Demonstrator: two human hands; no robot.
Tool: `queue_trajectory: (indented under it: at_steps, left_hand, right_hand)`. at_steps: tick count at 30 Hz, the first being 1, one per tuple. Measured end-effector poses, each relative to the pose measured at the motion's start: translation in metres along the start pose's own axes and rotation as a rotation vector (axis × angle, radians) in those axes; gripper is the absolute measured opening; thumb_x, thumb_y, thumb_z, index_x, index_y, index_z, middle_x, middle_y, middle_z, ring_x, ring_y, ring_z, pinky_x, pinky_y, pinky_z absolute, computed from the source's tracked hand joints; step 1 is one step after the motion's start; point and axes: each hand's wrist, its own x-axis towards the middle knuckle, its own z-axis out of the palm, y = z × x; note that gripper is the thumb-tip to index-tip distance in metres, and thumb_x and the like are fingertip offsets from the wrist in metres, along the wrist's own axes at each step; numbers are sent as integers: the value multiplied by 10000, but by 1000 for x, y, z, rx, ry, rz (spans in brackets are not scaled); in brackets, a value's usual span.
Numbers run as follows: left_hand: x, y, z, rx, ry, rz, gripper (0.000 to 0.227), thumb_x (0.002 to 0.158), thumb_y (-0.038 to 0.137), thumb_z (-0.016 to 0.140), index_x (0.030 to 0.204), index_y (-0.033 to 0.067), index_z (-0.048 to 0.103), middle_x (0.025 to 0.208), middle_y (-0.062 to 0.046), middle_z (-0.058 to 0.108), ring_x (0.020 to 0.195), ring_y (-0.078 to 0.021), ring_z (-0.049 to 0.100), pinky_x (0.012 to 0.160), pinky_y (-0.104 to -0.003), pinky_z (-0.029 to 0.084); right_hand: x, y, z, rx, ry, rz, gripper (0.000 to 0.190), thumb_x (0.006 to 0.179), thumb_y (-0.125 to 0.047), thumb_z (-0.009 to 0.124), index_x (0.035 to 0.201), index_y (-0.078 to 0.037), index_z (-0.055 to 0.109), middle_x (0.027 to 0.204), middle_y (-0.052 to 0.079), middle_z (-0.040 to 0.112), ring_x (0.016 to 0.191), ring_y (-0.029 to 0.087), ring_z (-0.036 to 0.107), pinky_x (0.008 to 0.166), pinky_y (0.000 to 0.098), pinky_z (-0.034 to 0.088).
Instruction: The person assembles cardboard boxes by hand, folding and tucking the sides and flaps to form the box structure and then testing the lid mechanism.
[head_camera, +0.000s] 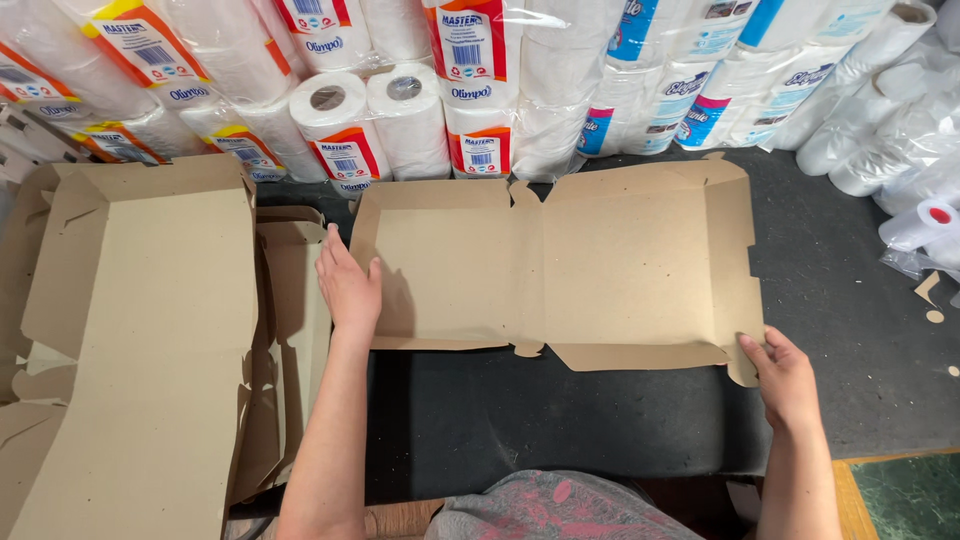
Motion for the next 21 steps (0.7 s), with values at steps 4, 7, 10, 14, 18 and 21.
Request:
queue_trajectory:
  at_steps: [4,7,10,14,18,21]
  left_hand:
    - [5,-15,6,33,-215,-145,618,999,216,664,1532,65,390,1265,-132,693,1140,-371,654,975,-530,472]
    - [6,-21,18,179,-297,-103,235,1030,273,598,1132,63,585,988,-146,704,919,-387,641,854,-495,484]
    - [0,2,-11,145,-465,-168,252,1083,260,508,925,69,557,815,-135,705,738,-391,637,731,-478,490]
    - [-3,39,-84,-101,-526,-182,158,1119,192,447,1104,49,514,933,-168,724,767,-378,641,661,-483,469]
    - [-39,110,-208,-229,-529,-203,596,1058,173,426,1637,129,294,1281,-222,708,1068,-470,685,871,-532,533]
    - [-79,103,-257,-144,-387,-225,848,1068,145,473,1759,369,35,602,-174,398,533,-364,351,658,-420,453]
  right_hand:
    - [10,26,-22,93,19,-20,180,1123,-172,631,1263,-76,691,1115,58,745,921,119,650,796,274,519]
    - [12,33,-34,143,31,-53,138,1135,-176,628,1233,-97,686,1120,11,729,939,77,633,822,238,509]
    - [14,43,-43,197,21,-63,115,1143,-184,624,1213,-107,672,1116,-3,718,948,66,628,843,227,504]
    - [19,38,-47,243,21,-46,45,1134,-177,641,1140,-136,660,1140,-33,704,1014,54,637,936,225,508]
    - [21,7,-24,214,-26,-2,306,1114,-146,581,1392,-26,626,1262,136,708,1110,199,669,992,318,522]
    - [29,2,1,251,-102,-15,174,1078,-136,644,1226,-64,702,1153,69,750,997,135,689,877,272,546]
